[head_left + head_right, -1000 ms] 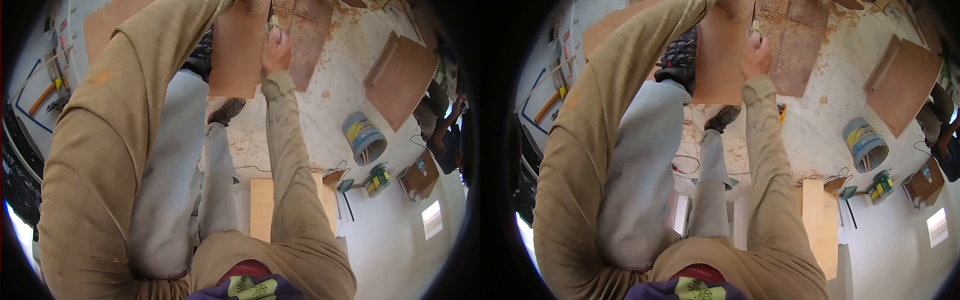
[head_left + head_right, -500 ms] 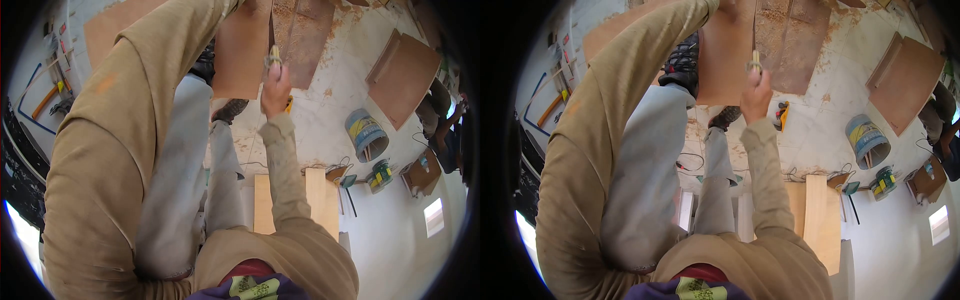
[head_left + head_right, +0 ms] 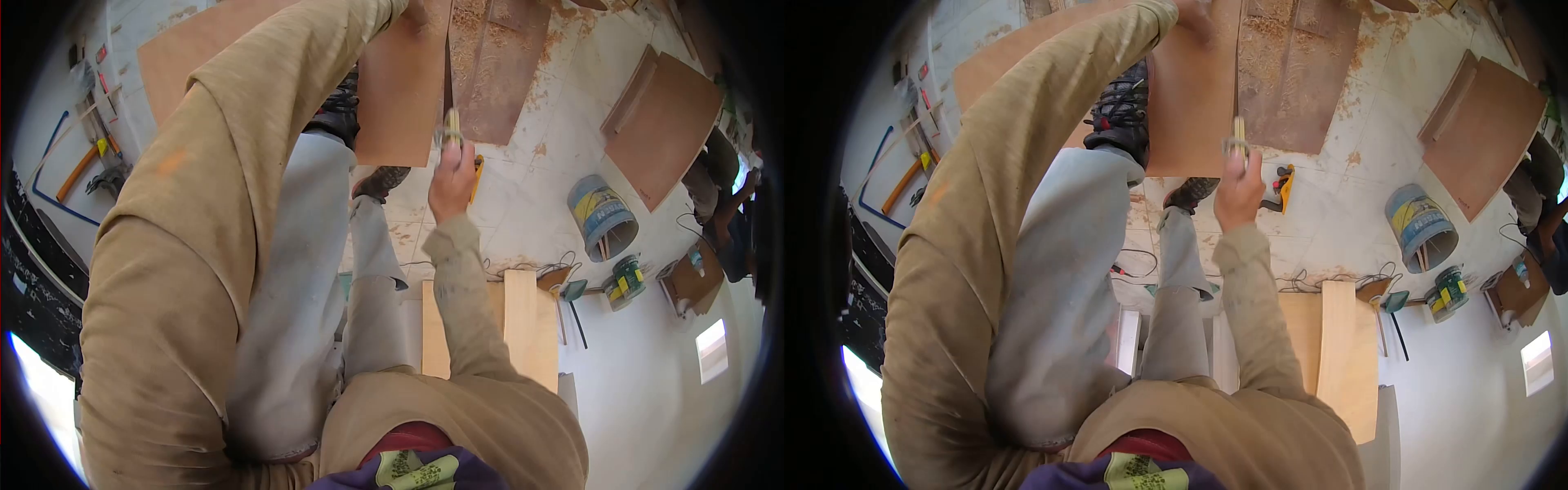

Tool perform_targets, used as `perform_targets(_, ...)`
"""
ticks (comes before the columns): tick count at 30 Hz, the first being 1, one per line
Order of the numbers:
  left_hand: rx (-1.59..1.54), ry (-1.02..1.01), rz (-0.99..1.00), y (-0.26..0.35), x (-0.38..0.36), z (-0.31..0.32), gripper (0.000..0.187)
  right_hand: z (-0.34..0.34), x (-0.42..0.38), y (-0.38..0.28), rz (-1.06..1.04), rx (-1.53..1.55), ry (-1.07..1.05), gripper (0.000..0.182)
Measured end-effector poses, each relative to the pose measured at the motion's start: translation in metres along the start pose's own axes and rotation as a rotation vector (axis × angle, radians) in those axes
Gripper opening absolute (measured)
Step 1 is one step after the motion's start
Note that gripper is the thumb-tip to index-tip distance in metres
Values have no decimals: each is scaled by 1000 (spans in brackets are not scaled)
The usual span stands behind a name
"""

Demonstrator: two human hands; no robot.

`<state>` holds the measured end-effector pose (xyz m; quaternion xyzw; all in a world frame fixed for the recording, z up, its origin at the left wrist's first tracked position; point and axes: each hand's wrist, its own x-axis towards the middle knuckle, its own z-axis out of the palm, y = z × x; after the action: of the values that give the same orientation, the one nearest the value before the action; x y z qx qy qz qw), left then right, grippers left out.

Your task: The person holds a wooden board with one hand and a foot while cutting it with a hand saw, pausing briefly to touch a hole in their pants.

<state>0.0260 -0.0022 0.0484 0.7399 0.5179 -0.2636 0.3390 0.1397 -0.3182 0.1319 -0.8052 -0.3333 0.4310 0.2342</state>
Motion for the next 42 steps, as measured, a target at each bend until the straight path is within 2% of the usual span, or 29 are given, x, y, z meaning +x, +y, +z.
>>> perform_targets(1, 1, 5, 0, 1, 1, -1, 117, 25, 51, 2, -177, 16, 81, 34)
perform_targets(3, 7, 7, -4, 1, 0, -1, 117, 66, 134, 0, -269, -12, 220, 35)
perform_targets(6, 7, 8, -10, 1, -4, 1, 117, 63, 147, -20, -183, -44, 149, 35)
perform_targets(8, 1, 5, -12, 1, -5, 1, 117, 37, 98, -10, -207, 48, 63, 34)
perform_targets(9, 1, 8, -11, 2, -5, 1, 117, 22, 57, 2, -82, 70, 18, 34)
perform_targets(10, -3, 7, -12, 3, -6, 1, 117, 8, 12, 8, -68, 74, 38, 35)
perform_targets(11, -1, 12, -15, 2, -6, 1, 118, -15, -30, 11, 30, 22, -26, 36)
perform_targets(13, -5, 13, -15, 0, -5, -2, 118, -30, -70, 7, 150, 178, -17, 35)
perform_targets(15, 3, 7, -14, 0, -4, -1, 118, -12, -27, -3, -20, 95, 28, 34)
perform_targets(17, 12, 16, -13, 3, -3, 1, 118, 32, 64, 7, -272, 38, 160, 33)
perform_targets(18, 13, 23, -8, 5, -5, -1, 118, 47, 109, -3, -177, 22, 93, 39)
perform_targets(19, 15, 23, -21, 2, -4, 1, 118, 67, 150, -11, -296, 41, 215, 41)
perform_targets(22, 17, 19, -28, 2, -5, 2, 118, 63, 148, -23, -223, -31, 181, 39)
perform_targets(24, 8, 20, -32, 1, -5, 1, 118, 30, 71, -7, -132, 44, 58, 40)
perform_targets(25, 9, 18, -34, 1, -3, 2, 118, 9, 21, 0, 6, 83, -4, 36)
perform_targets(27, 6, 25, -38, -1, 1, -1, 118, -20, -59, 6, -35, 90, 75, 33)
perform_targets(30, 14, 36, -37, 0, -3, -3, 118, -19, -35, 7, 113, 56, -41, 31)
perform_targets(32, 25, 52, -33, 6, -4, -3, 118, 35, 68, 12, -264, 11, 150, 35)
perform_targets(34, 22, 61, -37, 7, -10, 0, 118, 66, 153, -17, -242, -49, 178, 41)
perform_targets(36, 34, 60, -44, 6, -14, 4, 118, 68, 158, -30, -197, -29, 147, 42)
perform_targets(37, 32, 56, -48, 6, -14, 7, 118, 65, 156, -31, -173, -31, 126, 42)
perform_targets(38, 27, 54, -49, 5, -15, 6, 118, 60, 134, -8, -256, -8, 138, 41)
perform_targets(41, 16, 40, -48, 5, -11, 10, 118, 2, -3, 12, -24, 54, 25, 33)
perform_targets(42, 14, 47, -46, 6, -9, 9, 118, -17, -45, 16, -41, 2, 21, 31)
